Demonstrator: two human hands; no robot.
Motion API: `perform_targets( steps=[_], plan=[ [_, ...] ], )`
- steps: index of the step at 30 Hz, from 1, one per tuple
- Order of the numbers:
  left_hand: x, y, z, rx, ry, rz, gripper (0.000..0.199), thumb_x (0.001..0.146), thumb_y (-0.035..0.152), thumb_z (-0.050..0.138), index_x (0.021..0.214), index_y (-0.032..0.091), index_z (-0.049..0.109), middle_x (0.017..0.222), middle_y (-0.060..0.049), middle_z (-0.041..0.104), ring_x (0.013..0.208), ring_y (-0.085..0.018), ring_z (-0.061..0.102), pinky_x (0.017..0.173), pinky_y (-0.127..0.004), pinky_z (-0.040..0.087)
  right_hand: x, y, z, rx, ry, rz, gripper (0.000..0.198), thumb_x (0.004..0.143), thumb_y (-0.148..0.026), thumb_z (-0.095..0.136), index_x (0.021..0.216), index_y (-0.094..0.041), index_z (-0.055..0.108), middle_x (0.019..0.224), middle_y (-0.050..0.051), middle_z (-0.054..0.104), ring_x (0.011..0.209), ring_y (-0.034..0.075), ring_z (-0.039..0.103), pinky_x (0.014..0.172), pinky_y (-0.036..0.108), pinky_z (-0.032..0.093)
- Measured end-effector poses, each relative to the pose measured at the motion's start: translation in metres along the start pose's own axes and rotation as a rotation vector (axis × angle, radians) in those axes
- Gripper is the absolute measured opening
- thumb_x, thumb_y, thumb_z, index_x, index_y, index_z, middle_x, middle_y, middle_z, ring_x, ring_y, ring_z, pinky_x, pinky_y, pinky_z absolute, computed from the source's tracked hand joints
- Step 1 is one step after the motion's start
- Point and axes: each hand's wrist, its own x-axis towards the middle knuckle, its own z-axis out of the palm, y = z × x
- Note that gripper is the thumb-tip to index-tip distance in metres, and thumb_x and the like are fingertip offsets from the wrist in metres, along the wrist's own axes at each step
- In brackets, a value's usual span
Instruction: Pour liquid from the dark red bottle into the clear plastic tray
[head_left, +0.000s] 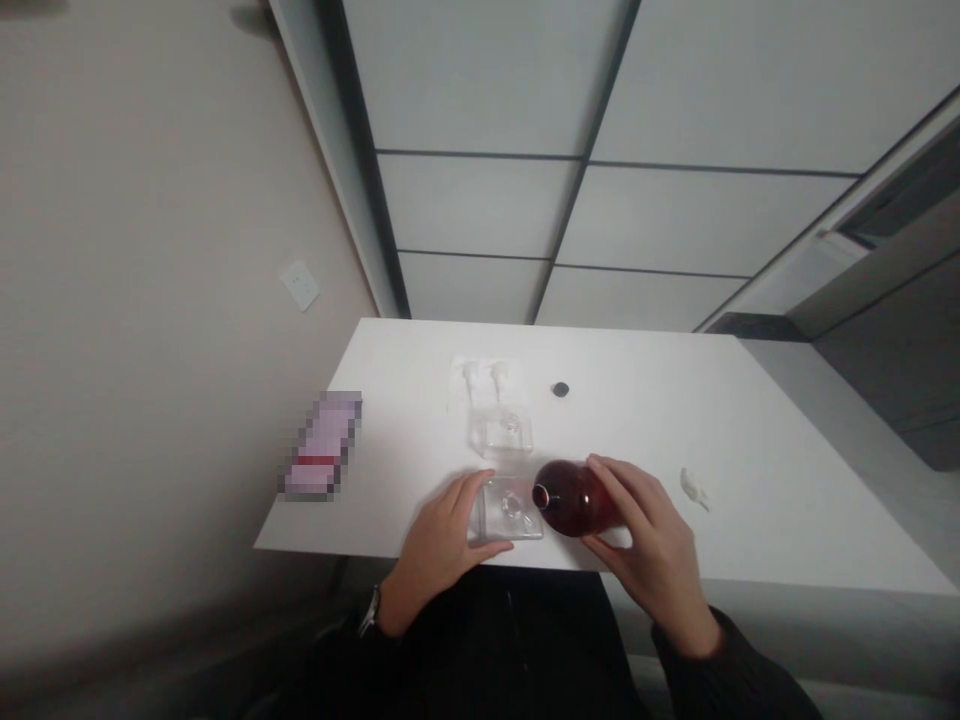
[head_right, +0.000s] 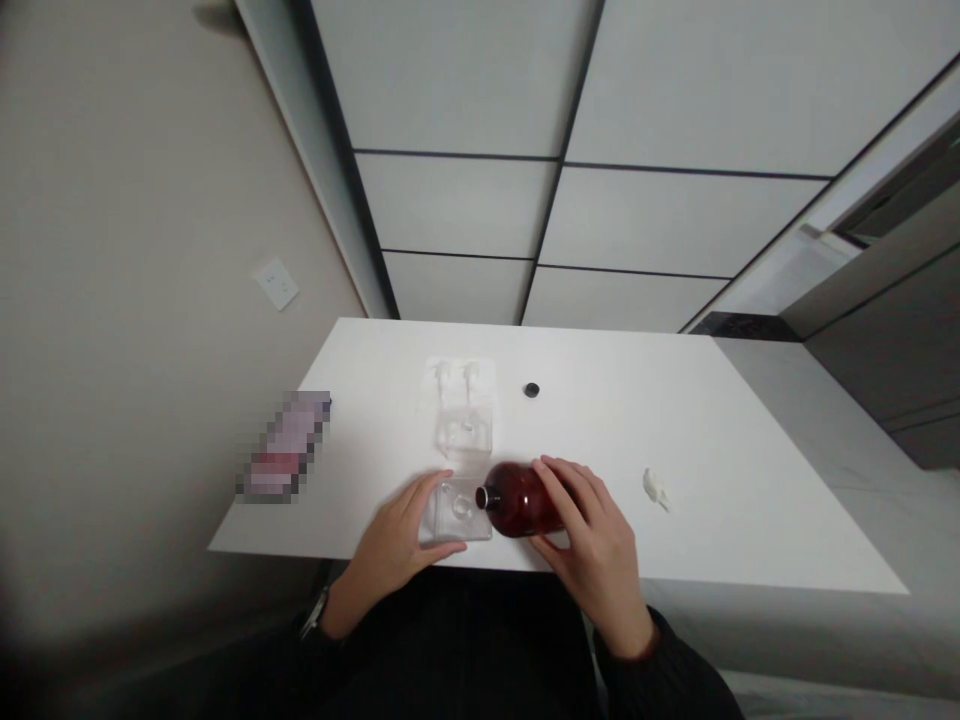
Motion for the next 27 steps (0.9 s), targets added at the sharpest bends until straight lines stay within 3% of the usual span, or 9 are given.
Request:
perform_targets(
  steps=[9,27],
  plan=[
    [0.0000,-0.0007,0.0007,0.014,-0.011,-0.005,0.090,0.082,0.045,0.091,0.154,0.023,0.042,0.151,-0.016,0.062,0.138,-0.036,0.062,0.115,-0.055,0.054,0.0025,0.0018,-0.0011,-0.122,-0.005,-0.088,0.065,0.103,-0.022,0.062,0.164,-0.019,0.040,0.136,0.018,0.069,0.120,0.036,0.066,0.103,0.058,0.059],
    [0.0003,0.0014,-0.0002,0.009,-0.006,-0.013,0.089,0.084,0.048,0.089,0.156,0.023,0.042,0.150,-0.016,0.063,0.137,-0.035,0.063,0.115,-0.056,0.055,0.0103,-0.0020,-0.0067,-0.178,0.003,-0.131,0.069,0.100,-0.013,0.064,0.165,-0.023,0.040,0.137,0.017,0.068,0.122,0.034,0.066,0.104,0.059,0.058]
  ],
)
